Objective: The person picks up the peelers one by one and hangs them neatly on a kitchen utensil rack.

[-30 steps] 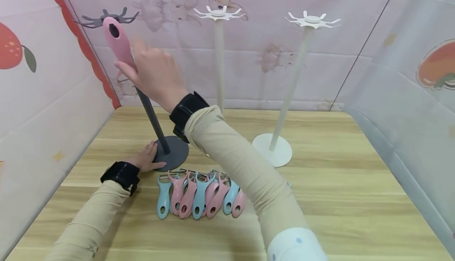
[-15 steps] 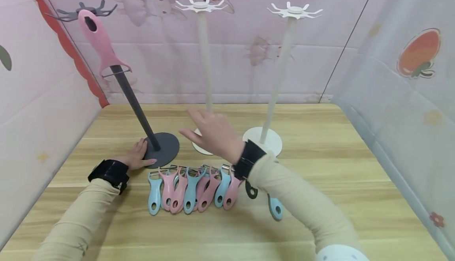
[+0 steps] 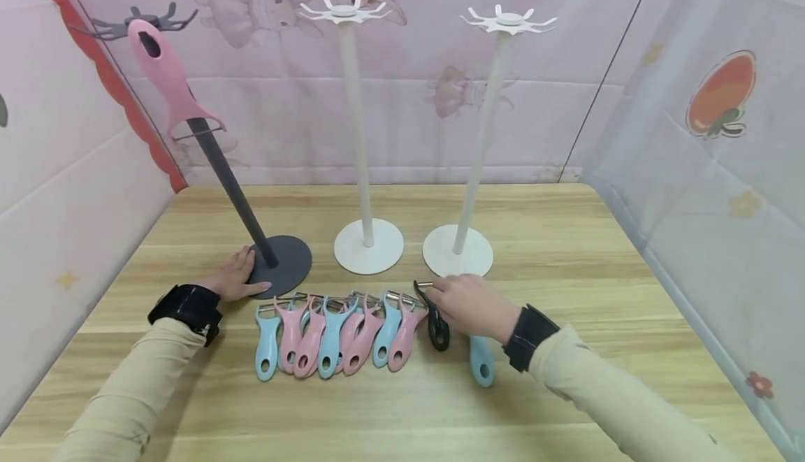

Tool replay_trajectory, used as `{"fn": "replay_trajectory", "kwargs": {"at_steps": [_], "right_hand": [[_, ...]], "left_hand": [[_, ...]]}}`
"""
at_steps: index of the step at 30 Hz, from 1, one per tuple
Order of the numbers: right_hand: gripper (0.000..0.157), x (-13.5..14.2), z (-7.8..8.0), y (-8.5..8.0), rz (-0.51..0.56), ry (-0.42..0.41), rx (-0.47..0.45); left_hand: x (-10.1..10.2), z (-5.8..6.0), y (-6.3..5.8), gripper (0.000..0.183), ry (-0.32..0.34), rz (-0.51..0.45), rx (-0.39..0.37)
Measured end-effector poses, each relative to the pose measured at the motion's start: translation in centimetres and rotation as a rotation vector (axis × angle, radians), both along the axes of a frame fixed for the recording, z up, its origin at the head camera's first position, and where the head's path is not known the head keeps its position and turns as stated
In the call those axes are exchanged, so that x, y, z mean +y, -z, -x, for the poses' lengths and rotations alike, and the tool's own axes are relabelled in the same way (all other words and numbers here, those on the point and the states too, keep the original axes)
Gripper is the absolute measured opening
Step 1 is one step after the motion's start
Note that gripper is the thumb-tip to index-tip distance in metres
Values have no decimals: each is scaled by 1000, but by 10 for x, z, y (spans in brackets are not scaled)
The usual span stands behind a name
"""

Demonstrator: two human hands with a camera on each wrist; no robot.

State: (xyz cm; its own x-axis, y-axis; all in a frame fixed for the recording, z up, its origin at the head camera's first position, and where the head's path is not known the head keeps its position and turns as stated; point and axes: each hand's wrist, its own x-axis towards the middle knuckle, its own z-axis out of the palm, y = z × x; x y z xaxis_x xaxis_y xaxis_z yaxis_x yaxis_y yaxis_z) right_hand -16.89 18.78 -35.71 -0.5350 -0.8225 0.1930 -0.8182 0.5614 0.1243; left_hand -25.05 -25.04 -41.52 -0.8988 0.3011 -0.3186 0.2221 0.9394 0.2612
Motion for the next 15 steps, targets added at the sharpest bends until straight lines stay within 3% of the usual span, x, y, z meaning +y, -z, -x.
{"fn": "replay_trajectory", "kwargs": {"at_steps": [5, 12, 15], "right_hand": [[23, 20, -8, 18, -28, -54, 30], [46, 41, -16, 34, -212, -110, 134], [46, 44, -15, 41, -252, -122, 199]], "left_hand": [[-6, 1, 3, 98, 9, -6, 2], [-10, 5, 11, 106, -4, 19, 2], [-10, 5, 10, 101, -9, 26, -13]]}}
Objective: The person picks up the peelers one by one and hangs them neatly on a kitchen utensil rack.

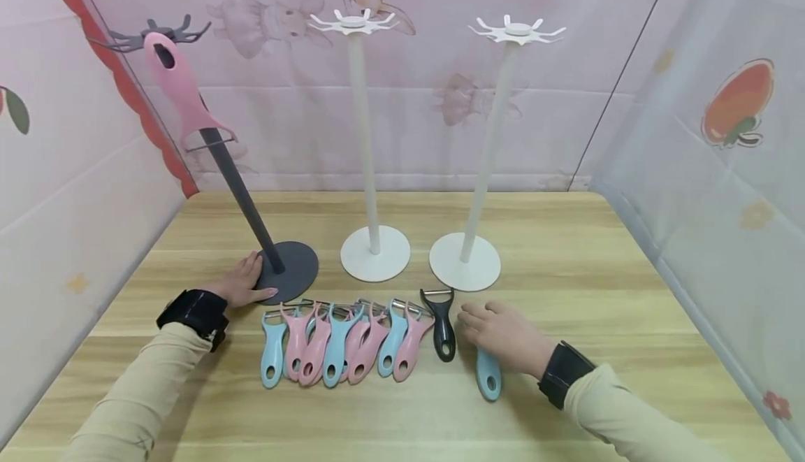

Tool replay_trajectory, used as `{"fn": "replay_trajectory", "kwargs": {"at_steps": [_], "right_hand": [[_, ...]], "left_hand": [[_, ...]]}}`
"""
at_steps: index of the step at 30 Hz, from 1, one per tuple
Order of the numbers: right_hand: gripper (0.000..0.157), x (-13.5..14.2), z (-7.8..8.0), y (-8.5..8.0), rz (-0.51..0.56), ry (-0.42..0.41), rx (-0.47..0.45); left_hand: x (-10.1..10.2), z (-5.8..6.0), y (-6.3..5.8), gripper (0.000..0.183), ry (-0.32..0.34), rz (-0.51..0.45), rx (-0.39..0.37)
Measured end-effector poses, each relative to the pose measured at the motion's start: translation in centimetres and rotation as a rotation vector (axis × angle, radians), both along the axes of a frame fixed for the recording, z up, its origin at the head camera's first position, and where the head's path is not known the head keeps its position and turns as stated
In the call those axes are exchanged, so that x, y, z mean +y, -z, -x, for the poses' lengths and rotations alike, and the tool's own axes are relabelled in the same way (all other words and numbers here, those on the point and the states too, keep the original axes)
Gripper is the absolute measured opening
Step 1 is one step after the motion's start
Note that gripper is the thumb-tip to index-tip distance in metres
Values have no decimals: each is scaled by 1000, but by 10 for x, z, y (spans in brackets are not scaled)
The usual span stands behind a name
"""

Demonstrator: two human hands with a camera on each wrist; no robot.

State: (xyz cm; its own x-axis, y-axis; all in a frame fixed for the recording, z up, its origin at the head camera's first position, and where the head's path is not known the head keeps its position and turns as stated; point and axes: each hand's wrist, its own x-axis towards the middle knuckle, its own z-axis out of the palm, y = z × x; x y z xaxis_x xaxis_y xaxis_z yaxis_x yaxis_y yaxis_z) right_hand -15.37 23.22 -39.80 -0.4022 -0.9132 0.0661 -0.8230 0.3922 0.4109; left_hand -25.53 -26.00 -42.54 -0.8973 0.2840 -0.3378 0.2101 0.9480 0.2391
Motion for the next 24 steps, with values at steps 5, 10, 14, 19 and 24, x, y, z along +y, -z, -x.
{"fn": "replay_trajectory", "kwargs": {"at_steps": [5, 10, 14, 19, 24], "right_hand": [[34, 3, 3, 9, -2, -28, 93], [30, 4, 5, 11, 22, -61, 120], [32, 5, 4, 10, 37, -68, 107], [32, 7, 4, 7, 52, -73, 85], [35, 6, 6, 0, 95, -78, 101]], "left_hand": [[2, -2, -2, 97, -4, -4, -13], [5, -6, -7, 95, -10, -6, -9], [2, -3, -2, 105, -12, -5, -5], [1, 0, 1, 103, -23, -2, -21], [-2, 1, 4, 105, -25, 3, -20]]}}
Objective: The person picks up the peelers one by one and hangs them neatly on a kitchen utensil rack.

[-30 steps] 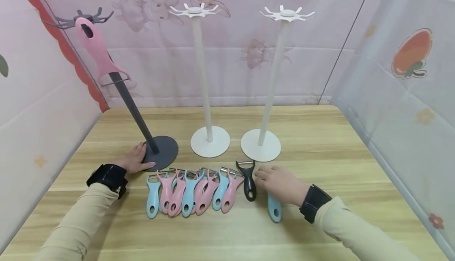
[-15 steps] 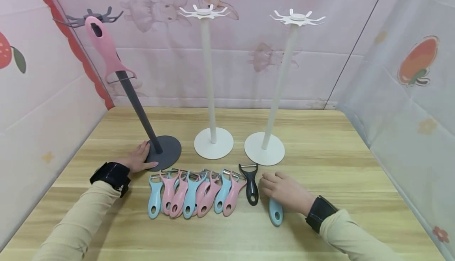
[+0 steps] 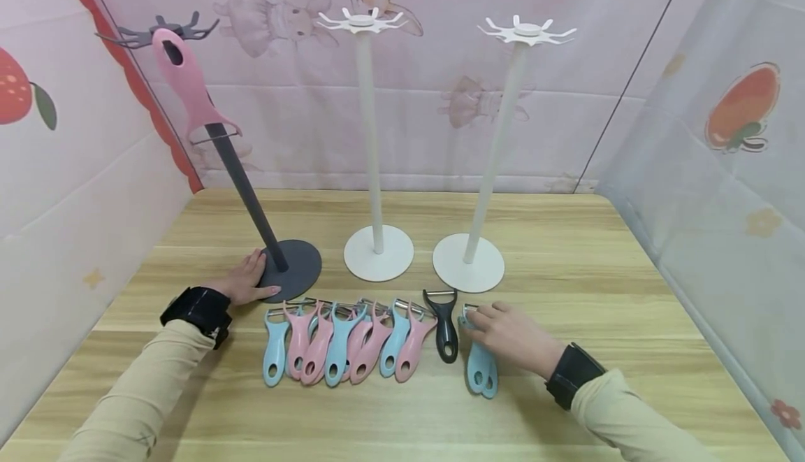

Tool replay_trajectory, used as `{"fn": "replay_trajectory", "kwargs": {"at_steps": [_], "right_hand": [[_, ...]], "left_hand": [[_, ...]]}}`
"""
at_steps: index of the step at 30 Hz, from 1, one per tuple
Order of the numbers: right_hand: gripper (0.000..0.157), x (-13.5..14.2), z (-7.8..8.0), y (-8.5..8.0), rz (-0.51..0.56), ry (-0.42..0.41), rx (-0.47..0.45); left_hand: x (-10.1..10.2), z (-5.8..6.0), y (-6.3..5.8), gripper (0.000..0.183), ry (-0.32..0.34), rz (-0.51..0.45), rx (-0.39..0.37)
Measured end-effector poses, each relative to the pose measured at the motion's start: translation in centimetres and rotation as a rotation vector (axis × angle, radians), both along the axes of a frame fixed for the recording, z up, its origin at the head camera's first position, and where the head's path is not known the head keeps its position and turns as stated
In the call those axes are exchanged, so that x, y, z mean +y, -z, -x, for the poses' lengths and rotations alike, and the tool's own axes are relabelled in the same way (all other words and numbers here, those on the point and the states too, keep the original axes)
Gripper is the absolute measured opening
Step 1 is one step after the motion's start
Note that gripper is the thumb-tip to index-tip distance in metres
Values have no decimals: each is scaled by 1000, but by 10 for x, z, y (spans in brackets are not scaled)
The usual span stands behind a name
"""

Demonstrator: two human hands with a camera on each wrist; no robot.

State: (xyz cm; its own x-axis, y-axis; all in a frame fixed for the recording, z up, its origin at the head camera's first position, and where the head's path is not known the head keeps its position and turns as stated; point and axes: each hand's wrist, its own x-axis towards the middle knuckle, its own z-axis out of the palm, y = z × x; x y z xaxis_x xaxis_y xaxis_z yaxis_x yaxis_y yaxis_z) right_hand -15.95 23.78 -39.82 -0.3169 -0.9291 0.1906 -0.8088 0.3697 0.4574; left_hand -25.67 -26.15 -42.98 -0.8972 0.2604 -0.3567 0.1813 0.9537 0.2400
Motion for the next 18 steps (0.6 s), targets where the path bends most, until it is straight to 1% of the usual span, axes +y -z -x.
{"fn": "replay_trajectory", "kwargs": {"at_steps": [4, 8, 10, 12, 16, 18], "right_hand": [[34, -4, 3, -8, 55, 3, 3], [33, -12, 6, -15, 122, -27, 16], [29, -16, 8, -18, 149, -43, 12], [28, -20, 9, -20, 184, -55, -13], [43, -32, 13, -24, 290, -61, -88], [40, -39, 15, -26, 359, -73, -112]], "left_hand": [[0, -1, -1, 105, -1, 3, 3], [5, -5, -8, 97, -3, -19, 0], [7, -7, -10, 95, -6, -18, -1], [8, -8, -11, 92, -10, -17, -2], [9, -8, -12, 91, -11, -10, 1], [8, -8, -13, 92, -9, -7, 2]]}}
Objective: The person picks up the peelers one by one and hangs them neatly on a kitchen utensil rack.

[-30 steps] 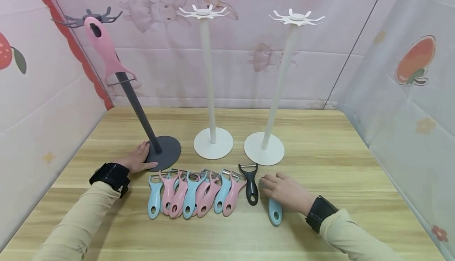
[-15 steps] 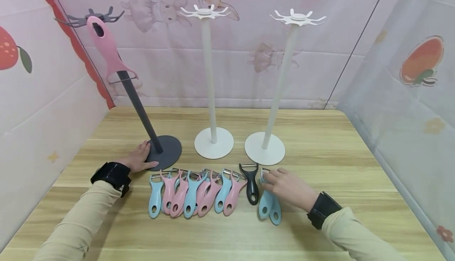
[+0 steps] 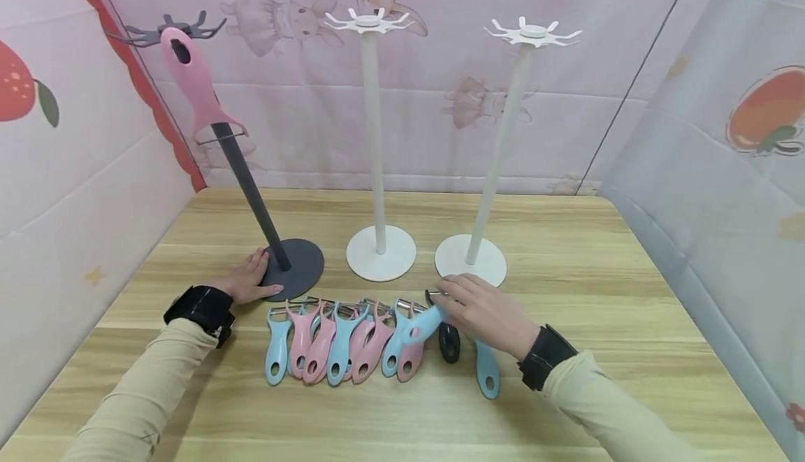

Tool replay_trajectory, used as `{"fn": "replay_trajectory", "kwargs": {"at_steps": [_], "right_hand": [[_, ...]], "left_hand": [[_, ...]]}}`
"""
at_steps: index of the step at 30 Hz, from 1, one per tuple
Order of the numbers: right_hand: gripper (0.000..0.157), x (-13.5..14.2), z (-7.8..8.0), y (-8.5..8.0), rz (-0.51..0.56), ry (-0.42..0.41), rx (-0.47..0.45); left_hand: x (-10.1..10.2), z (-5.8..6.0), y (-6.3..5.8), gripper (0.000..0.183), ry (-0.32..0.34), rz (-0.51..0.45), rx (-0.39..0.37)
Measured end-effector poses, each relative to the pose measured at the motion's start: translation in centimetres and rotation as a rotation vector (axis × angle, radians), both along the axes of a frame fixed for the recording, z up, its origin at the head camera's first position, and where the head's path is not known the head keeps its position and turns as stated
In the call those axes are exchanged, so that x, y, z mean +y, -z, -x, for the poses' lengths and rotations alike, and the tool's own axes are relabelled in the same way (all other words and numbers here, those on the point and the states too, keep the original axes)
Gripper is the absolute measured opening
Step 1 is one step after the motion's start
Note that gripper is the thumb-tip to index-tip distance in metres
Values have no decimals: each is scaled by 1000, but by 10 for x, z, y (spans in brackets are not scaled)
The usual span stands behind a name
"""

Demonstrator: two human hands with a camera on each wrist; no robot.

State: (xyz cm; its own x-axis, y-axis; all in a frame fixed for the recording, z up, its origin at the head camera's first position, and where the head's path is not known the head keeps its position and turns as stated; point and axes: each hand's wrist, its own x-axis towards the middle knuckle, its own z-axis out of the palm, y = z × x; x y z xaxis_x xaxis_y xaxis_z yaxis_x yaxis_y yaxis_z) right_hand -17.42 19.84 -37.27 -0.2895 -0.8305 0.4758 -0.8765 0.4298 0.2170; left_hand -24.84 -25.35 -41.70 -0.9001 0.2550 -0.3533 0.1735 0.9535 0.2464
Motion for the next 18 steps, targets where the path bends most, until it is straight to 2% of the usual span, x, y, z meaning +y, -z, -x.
{"fn": "replay_trajectory", "kwargs": {"at_steps": [3, 6, 10, 18], "right_hand": [[34, -15, 2, -5, 115, -19, -27], [41, -33, 4, -12, 231, -37, -23], [43, -56, 8, -22, 340, -58, 4], [51, -94, 16, -41, 498, -70, -7]], "left_hand": [[-1, -1, -1, 92, 0, -4, 2], [1, -2, -5, 91, -8, -14, 2], [2, -3, -6, 93, -4, -15, -6], [-6, 7, 11, 96, 10, -8, 6]]}}
